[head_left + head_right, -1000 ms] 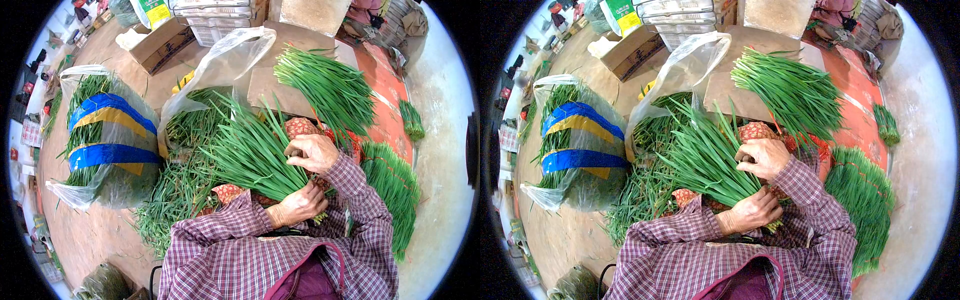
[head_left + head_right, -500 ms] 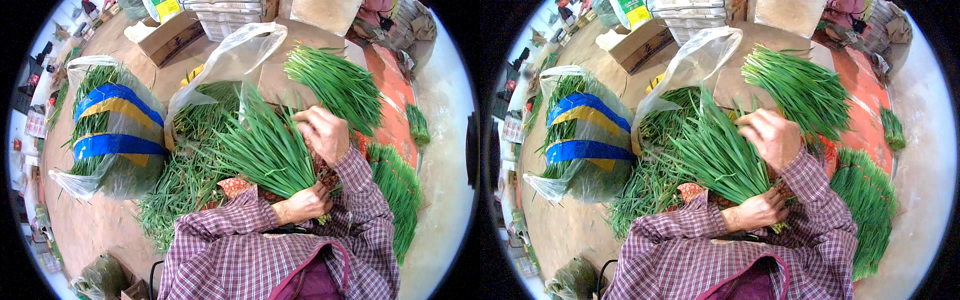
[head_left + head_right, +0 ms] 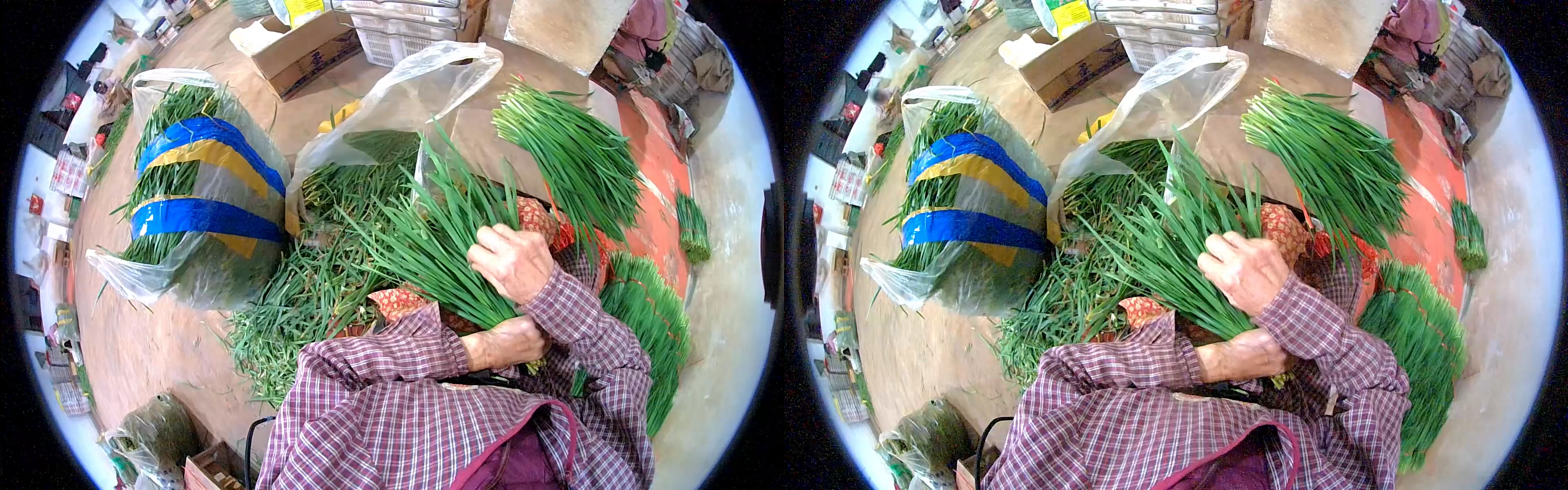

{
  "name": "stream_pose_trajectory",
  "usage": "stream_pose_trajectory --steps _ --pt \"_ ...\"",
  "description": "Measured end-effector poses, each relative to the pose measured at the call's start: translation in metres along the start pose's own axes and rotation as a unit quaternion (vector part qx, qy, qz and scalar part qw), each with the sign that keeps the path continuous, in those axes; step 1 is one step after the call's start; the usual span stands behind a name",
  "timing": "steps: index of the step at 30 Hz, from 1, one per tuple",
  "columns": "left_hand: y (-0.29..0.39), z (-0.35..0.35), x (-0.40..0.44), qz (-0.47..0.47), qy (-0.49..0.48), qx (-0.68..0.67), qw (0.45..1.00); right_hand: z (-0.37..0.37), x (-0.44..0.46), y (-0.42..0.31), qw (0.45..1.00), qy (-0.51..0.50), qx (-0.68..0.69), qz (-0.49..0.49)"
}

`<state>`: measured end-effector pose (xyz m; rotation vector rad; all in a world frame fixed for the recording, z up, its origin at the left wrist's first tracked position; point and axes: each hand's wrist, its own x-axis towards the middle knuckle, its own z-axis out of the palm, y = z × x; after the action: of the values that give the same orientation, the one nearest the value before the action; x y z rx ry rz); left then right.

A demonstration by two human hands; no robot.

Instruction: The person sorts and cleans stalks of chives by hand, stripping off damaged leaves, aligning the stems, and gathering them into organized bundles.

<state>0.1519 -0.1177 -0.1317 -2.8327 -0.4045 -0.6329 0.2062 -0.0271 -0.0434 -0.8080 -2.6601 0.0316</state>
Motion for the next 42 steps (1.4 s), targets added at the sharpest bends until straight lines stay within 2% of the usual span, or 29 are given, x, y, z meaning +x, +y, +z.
stream_pose_trajectory --steps 2,6,7,9,11,12,13,15,17,21,30,33,35,39,42 --pt "0.001 -0.001 0.000 0.029 -0.122 -0.037 0.991 -0.002 0.010 0.004 1.000 0.029 -0.004 0.011" --pt "-0.001 -0.008 0.003 0.025 -0.129 -0.060 0.990 -0.020 0.033 0.015 0.995 0.077 0.024 0.057" --pt "-0.001 -0.007 0.003 0.019 -0.103 -0.045 0.993 -0.025 0.040 0.015 0.990 0.104 0.055 0.079" --pt "0.001 -0.001 0.003 0.015 -0.077 -0.030 0.996 -0.030 0.053 0.010 0.987 0.092 0.086 0.105" --pt "0.006 0.011 0.002 0.002 -0.043 0.029 0.999 -0.024 0.062 0.007 0.967 0.092 0.214 0.100" --pt "0.005 0.009 0.002 0.002 -0.043 0.029 0.999 -0.022 0.063 0.005 0.974 0.029 0.203 0.092" --pt "0.005 0.008 0.001 0.004 -0.057 0.012 0.998 -0.016 0.063 0.002 0.983 0.021 0.169 0.064" --pt "0.005 0.004 0.002 0.005 -0.072 -0.004 0.997 -0.012 0.060 0.002 0.987 -0.037 0.129 0.085" --pt "0.004 0.001 0.003 0.024 -0.157 -0.015 0.987 0.008 0.050 0.022 0.993 -0.014 0.063 0.097" --pt "0.008 0.017 0.001 0.007 -0.105 -0.022 0.994 0.000 0.030 0.042 0.987 -0.028 -0.004 0.156" --pt "0.006 0.012 0.004 0.008 -0.126 -0.029 0.992 -0.001 0.026 0.043 0.983 -0.039 0.017 0.177" --pt "0.006 0.013 0.004 0.006 -0.098 -0.010 0.995 0.002 0.029 0.042 0.985 -0.034 0.005 0.167" --pt "0.005 0.012 0.004 0.011 -0.108 -0.024 0.994 0.001 0.030 0.037 0.984 -0.080 -0.023 0.159" --pt "0.003 0.006 0.005 0.005 -0.098 -0.004 0.995 0.006 0.025 0.030 0.988 -0.051 -0.007 0.147" --pt "0.006 0.012 0.004 -0.009 -0.093 -0.044 0.995 -0.001 0.023 0.021 0.991 -0.037 0.012 0.127"
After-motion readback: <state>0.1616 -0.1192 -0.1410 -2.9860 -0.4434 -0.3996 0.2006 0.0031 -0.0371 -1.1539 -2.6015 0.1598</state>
